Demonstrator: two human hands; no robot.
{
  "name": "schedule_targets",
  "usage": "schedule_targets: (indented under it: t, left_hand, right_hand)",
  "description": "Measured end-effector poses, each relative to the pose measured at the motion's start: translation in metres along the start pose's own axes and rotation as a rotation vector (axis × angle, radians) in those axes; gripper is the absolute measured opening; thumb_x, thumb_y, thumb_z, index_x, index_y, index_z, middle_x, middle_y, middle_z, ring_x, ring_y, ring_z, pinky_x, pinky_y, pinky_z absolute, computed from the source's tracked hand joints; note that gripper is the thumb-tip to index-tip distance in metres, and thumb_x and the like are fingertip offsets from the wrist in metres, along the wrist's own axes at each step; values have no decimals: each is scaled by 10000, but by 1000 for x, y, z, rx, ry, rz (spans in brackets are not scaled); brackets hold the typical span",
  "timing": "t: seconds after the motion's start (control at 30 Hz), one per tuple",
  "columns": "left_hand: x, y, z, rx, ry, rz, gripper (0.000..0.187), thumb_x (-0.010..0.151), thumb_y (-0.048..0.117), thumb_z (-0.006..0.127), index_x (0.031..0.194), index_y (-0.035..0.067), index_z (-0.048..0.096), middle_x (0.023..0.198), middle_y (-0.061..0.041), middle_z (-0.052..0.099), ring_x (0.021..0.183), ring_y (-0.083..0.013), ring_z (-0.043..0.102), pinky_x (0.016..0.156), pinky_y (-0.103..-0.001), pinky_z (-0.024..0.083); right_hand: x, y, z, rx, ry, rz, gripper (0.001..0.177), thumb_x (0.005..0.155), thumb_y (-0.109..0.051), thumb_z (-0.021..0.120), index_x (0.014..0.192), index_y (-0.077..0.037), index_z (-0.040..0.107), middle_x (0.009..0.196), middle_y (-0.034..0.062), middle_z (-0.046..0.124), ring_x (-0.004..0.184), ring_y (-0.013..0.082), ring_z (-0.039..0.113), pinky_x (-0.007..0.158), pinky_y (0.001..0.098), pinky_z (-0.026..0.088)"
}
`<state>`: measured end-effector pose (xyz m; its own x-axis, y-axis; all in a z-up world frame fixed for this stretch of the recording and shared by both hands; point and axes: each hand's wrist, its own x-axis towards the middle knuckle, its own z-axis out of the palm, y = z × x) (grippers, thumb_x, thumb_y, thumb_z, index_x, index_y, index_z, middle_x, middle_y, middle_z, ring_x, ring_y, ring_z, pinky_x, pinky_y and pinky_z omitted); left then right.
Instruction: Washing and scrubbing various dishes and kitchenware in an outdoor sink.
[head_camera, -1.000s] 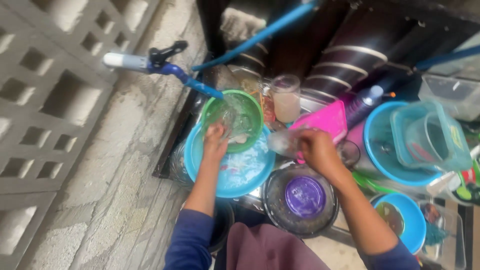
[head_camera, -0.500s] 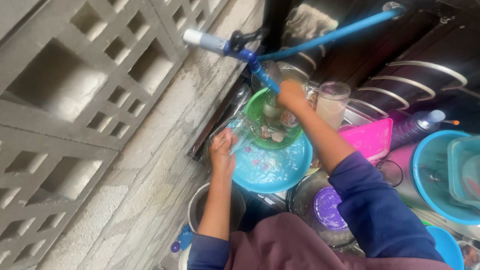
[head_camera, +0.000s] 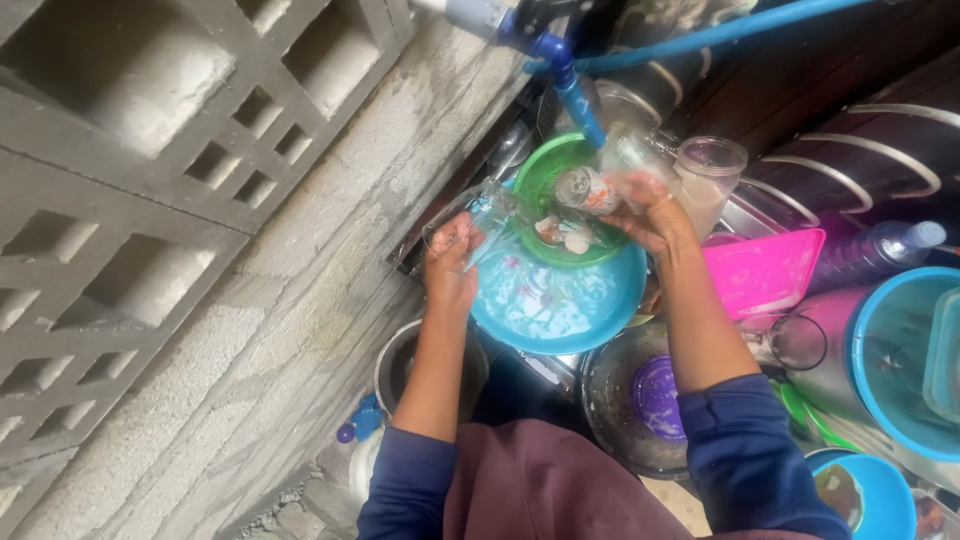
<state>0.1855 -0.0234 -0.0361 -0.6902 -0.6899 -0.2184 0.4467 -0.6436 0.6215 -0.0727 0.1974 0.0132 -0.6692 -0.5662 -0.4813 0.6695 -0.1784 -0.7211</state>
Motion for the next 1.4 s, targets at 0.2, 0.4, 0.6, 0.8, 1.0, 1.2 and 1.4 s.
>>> schedule_targets:
  t: [0.2, 0.4, 0.6, 0.8, 1.0, 1.2, 1.4]
  left_hand:
    - [-10, 4, 17, 58, 33, -28, 304, 978, 63, 678, 1263, -28, 629, 1045, -102, 691, 928, -177, 651, 918, -330, 534]
    - [-24, 11, 46, 51, 7, -110, 306, 903, 111, 676, 1176, -20, 633, 841, -85, 687, 761, -191, 680, 685, -435, 574]
    - [-14, 9, 15, 171, 29, 53, 312, 882, -29, 698, 1190, -72, 669, 949, -78, 699, 851, -161, 663, 843, -303, 548]
    - [-17, -3, 21, 117, 41, 7, 267, 952, -9, 671, 1212, -68, 661, 921, -118, 682, 840, -164, 653, 824, -284, 535]
    - [-19, 0, 24, 159, 68, 4, 344, 812, -81, 657, 1156, -75, 652, 1070, -77, 717, 951, -131, 697, 848, -313, 577]
    - [-14, -1, 15, 161, 82, -12, 318, 860, -61, 668, 1178, -72, 675, 999, -87, 697, 855, -166, 670, 815, -295, 547]
    - [-18, 2, 12, 151, 63, -18, 240, 955, 39, 669, 1180, -43, 666, 900, -104, 681, 808, -164, 651, 801, -283, 540]
  right_hand:
    - [40, -14, 10, -650, 127, -281, 87, 874, -34, 660, 958, -40, 682, 1005, 146, 724, 972, 330, 709, 841, 464, 601]
    - [85, -7, 47, -1797, 332, -569, 208, 837, -215, 791, 901, -23, 746, 924, 240, 730, 844, 426, 714, 745, 485, 581]
    - [30, -67, 53, -1705, 207, -366, 247, 729, -205, 797, 921, -53, 775, 951, 211, 749, 901, 381, 751, 827, 463, 598]
    - [42, -38, 53, -1904, 159, -436, 383, 817, -238, 744, 1126, -19, 692, 946, 256, 720, 895, 431, 718, 807, 494, 583]
    - [24, -28, 70, -1864, 107, -364, 192, 762, -163, 758, 933, -75, 756, 930, 193, 734, 891, 380, 724, 815, 472, 581]
    - [33, -6, 58, -1752, -56, -546, 149, 761, -54, 730, 823, -177, 785, 872, 139, 759, 828, 334, 738, 784, 446, 589]
    - [30, 14, 46, -1825, 38, -604, 300, 637, -23, 776, 911, -36, 656, 832, 237, 686, 776, 437, 678, 694, 531, 541]
